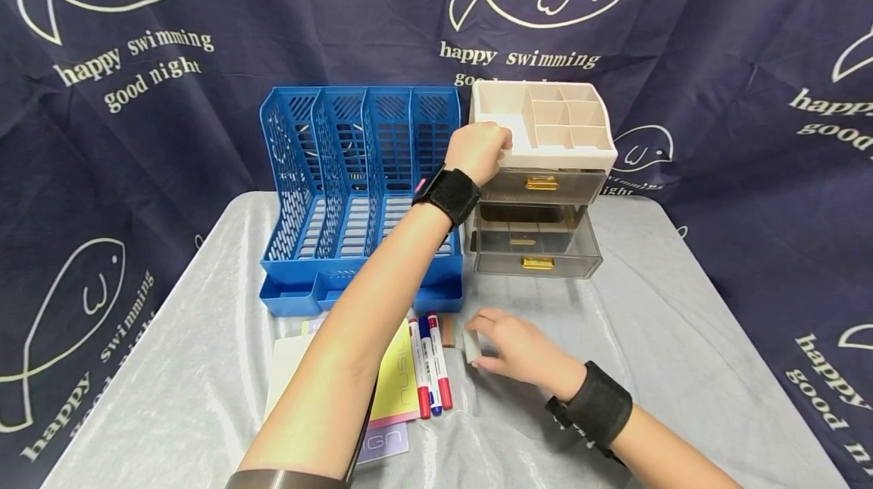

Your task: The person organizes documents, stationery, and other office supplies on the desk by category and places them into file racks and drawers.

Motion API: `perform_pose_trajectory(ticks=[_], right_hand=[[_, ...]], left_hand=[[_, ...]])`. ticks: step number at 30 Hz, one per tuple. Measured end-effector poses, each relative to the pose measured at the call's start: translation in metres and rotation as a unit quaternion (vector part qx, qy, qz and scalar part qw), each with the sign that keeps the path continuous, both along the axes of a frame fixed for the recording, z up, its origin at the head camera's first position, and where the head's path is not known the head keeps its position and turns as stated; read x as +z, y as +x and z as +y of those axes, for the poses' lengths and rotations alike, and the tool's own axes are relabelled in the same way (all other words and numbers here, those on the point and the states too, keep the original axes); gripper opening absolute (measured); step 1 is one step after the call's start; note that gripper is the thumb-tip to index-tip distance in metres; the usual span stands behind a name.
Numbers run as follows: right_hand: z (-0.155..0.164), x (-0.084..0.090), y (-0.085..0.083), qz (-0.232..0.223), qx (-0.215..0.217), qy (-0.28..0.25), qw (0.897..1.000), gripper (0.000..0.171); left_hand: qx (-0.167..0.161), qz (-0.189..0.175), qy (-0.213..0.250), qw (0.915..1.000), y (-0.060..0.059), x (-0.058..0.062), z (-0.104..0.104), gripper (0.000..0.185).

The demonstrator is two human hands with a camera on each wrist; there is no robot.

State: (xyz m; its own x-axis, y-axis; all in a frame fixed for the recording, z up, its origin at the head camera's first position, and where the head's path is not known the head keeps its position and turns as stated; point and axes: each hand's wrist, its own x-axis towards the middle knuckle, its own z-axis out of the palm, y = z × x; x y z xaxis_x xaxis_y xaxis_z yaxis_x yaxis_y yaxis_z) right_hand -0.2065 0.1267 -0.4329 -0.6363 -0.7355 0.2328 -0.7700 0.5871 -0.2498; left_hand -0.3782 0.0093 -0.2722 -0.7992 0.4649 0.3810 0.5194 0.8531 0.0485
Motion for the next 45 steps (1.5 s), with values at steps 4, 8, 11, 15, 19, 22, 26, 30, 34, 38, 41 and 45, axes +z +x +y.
perform_pose_trajectory(ticks=[4,8,11,15,19,22,26,30,34,38,41,45], right_hand=[[0.005,0.008,-0.002,0.006,-0.009,-0.001,1.0,0.044],[0.01,0.016,-0.004,0.02,-0.009,-0.011,1.0,0.044],[0.015,0.023,-0.007,0.028,-0.007,-0.027,0.999,0.044],[0.02,0.033,-0.01,0.031,-0.009,-0.039,0.999,0.044],[0.025,0.043,-0.013,0.034,-0.016,-0.041,0.998,0.043],[0.029,0.051,-0.016,0.042,-0.026,-0.04,0.998,0.042],[0.033,0.06,-0.021,0.058,-0.036,-0.042,0.997,0.042],[0.037,0.069,-0.026,0.062,-0.041,-0.047,0.996,0.043],[0.04,0.077,-0.032,0.052,-0.045,-0.056,0.996,0.042],[0.042,0.084,-0.038,0.049,-0.048,-0.061,0.996,0.042],[0.043,0.09,-0.043,0.048,-0.056,-0.064,0.995,0.042],[0.045,0.096,-0.052,0.044,-0.069,-0.065,0.995,0.041]], left_hand=[[0.001,-0.003,0.002,1.0,0.0,0.0,-0.001,0.022],[0.002,-0.005,0.003,1.0,0.001,0.0,-0.001,0.022],[0.002,-0.005,0.002,1.0,0.001,0.0,-0.001,0.021],[0.001,-0.007,0.0,1.0,0.0,0.0,0.0,0.02],[-0.001,-0.008,0.0,1.0,0.0,0.001,0.001,0.021],[-0.002,-0.008,0.001,1.0,0.0,0.0,0.001,0.022],[-0.003,-0.005,0.001,1.0,0.0,0.0,0.002,0.022],[-0.002,-0.004,0.001,1.0,0.0,0.0,0.001,0.021],[-0.001,-0.005,0.0,1.0,-0.001,-0.001,0.0,0.021],[0.0,-0.005,0.0,1.0,-0.001,-0.001,0.0,0.021],[-0.001,-0.003,0.001,1.0,-0.001,0.0,0.0,0.021],[0.001,-0.002,0.0,1.0,-0.001,0.0,-0.001,0.02]])
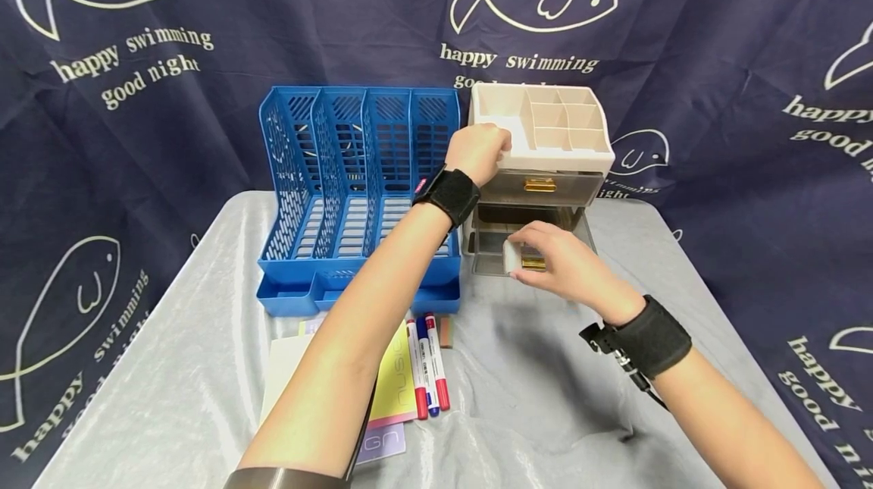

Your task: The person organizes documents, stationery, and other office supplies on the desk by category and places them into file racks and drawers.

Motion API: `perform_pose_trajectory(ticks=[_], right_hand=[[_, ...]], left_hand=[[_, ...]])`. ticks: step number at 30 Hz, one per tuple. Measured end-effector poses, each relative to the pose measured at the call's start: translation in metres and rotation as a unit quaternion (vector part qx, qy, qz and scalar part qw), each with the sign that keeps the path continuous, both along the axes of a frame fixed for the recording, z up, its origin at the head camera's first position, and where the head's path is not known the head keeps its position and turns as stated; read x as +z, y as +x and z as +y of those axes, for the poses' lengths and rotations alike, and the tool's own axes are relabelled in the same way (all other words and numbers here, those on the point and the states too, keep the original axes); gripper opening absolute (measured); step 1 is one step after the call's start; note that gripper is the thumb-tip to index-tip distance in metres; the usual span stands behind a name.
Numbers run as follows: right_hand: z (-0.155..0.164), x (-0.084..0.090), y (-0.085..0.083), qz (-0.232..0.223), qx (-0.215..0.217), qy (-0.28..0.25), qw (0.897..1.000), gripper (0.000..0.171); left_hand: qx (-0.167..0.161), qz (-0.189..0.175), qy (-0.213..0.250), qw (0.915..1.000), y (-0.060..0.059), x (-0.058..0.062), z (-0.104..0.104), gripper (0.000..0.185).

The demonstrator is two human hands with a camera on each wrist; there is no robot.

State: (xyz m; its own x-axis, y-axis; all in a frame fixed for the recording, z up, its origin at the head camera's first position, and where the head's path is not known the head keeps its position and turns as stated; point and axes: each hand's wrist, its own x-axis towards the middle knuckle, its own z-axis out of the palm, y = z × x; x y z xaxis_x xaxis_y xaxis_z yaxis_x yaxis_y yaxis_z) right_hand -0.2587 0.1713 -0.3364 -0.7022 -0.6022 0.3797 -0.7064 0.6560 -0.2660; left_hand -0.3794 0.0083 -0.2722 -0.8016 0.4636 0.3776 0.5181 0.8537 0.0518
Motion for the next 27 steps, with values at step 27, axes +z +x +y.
perform_pose_trajectory(ticks=[27], right_hand=[[0.013,-0.016,-0.065,-0.082,-0.099,-0.004,0.992,0.036]], left_hand=[[0.005,-0.009,-0.004,0.9999,0.001,0.001,0.001,0.019]])
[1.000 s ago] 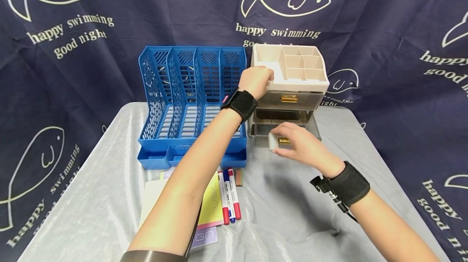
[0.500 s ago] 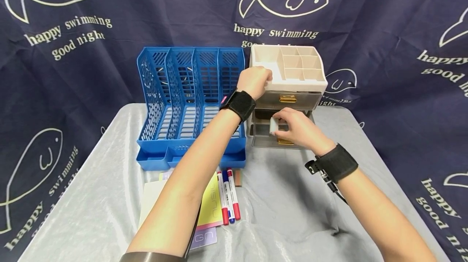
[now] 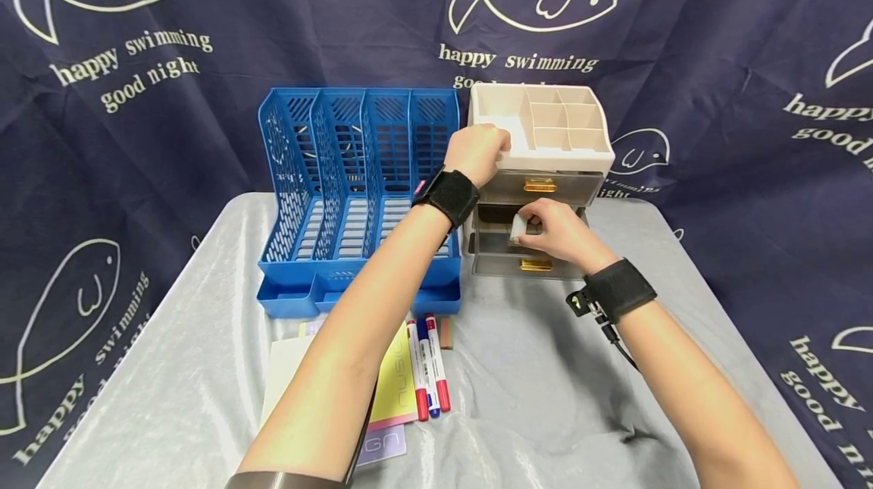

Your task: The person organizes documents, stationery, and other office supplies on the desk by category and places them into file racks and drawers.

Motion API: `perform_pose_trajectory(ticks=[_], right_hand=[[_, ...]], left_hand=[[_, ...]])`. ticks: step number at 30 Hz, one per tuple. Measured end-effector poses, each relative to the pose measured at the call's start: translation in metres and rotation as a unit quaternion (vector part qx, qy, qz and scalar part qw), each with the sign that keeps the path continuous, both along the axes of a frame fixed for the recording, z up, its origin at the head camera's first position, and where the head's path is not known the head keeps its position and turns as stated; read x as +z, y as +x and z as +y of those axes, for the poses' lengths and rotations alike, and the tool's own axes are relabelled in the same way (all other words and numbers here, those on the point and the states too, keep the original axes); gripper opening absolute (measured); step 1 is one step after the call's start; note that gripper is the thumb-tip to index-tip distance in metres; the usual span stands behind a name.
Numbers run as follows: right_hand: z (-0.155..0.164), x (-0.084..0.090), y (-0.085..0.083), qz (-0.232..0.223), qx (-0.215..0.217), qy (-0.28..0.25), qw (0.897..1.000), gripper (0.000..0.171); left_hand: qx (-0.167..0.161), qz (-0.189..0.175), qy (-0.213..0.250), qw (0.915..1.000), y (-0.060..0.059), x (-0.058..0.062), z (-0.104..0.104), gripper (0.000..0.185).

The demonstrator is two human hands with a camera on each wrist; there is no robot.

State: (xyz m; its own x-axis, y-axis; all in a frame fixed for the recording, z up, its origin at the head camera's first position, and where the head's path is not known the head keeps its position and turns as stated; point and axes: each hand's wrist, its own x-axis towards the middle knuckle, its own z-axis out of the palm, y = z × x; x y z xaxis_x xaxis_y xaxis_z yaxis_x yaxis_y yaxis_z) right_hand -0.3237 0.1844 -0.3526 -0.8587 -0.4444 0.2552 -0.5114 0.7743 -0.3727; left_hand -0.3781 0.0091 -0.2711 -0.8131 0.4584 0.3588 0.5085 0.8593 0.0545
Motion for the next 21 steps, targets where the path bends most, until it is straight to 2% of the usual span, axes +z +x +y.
perform_pose_trajectory(ticks=[12,21], right_hand=[[0.001,-0.016,-0.013,-0.094,-0.034,0.022,0.995,0.041],[0.004,-0.02,-0.015,-0.119,-0.048,0.017,0.992,0.041]], left_hand=[[0.004,0.0,0.002,1.0,0.0,-0.001,-0.001,0.02],[0.004,-0.002,-0.007,1.0,-0.001,0.001,0.001,0.021]])
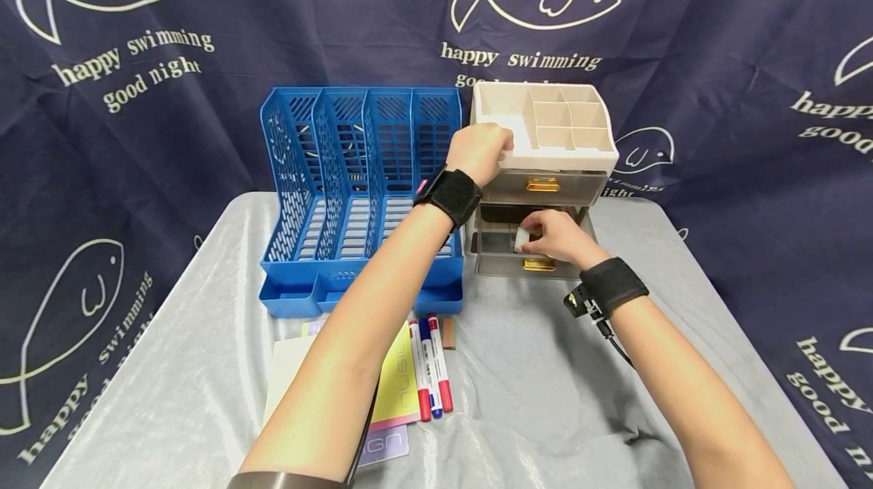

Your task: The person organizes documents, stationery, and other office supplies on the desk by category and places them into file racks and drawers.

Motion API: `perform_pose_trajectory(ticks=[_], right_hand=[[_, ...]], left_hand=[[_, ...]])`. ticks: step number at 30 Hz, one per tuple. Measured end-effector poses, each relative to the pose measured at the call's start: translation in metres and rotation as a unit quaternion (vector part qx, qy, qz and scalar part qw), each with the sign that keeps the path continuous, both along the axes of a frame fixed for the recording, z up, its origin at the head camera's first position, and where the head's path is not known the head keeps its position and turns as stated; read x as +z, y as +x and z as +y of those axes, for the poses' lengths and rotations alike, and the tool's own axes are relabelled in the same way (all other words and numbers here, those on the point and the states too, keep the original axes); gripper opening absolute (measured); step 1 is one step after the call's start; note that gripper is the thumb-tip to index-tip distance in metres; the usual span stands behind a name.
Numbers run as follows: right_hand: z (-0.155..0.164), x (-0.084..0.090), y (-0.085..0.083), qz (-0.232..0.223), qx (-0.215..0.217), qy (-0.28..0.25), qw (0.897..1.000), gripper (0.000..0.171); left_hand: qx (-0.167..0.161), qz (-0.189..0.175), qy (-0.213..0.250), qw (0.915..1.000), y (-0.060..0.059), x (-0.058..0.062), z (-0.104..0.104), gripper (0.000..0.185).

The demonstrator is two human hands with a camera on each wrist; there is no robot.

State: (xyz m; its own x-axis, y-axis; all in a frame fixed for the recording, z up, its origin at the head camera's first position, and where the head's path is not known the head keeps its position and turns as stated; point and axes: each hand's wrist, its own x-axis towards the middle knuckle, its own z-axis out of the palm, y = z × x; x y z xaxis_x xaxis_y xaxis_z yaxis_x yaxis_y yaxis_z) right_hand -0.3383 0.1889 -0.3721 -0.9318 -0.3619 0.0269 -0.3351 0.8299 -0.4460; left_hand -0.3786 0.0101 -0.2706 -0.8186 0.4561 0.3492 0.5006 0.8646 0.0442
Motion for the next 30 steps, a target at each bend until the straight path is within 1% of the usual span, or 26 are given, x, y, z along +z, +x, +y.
perform_pose_trajectory(ticks=[7,14,19,26,30], right_hand=[[-0.0001,0.0001,-0.0027,-0.011,0.004,0.02,1.0,0.038],[-0.0007,-0.0001,-0.0058,-0.032,0.005,0.034,0.999,0.037],[-0.0006,-0.0001,-0.0067,-0.031,0.014,0.032,0.999,0.035],[-0.0024,-0.0001,-0.0077,-0.054,0.012,0.027,0.998,0.035],[-0.0032,-0.0002,-0.0077,-0.055,0.015,0.026,0.998,0.035]], left_hand=[[-0.001,-0.001,-0.001,1.0,0.0003,0.0011,0.0011,0.021],[-0.002,-0.002,0.0,1.0,0.0008,0.0017,0.0013,0.021],[-0.001,-0.002,0.001,1.0,0.0006,0.0015,0.0016,0.021],[-0.001,-0.001,0.004,1.0,0.0009,0.0007,0.0007,0.02],[-0.001,-0.003,0.004,1.0,0.0008,0.0004,-0.0001,0.02]])
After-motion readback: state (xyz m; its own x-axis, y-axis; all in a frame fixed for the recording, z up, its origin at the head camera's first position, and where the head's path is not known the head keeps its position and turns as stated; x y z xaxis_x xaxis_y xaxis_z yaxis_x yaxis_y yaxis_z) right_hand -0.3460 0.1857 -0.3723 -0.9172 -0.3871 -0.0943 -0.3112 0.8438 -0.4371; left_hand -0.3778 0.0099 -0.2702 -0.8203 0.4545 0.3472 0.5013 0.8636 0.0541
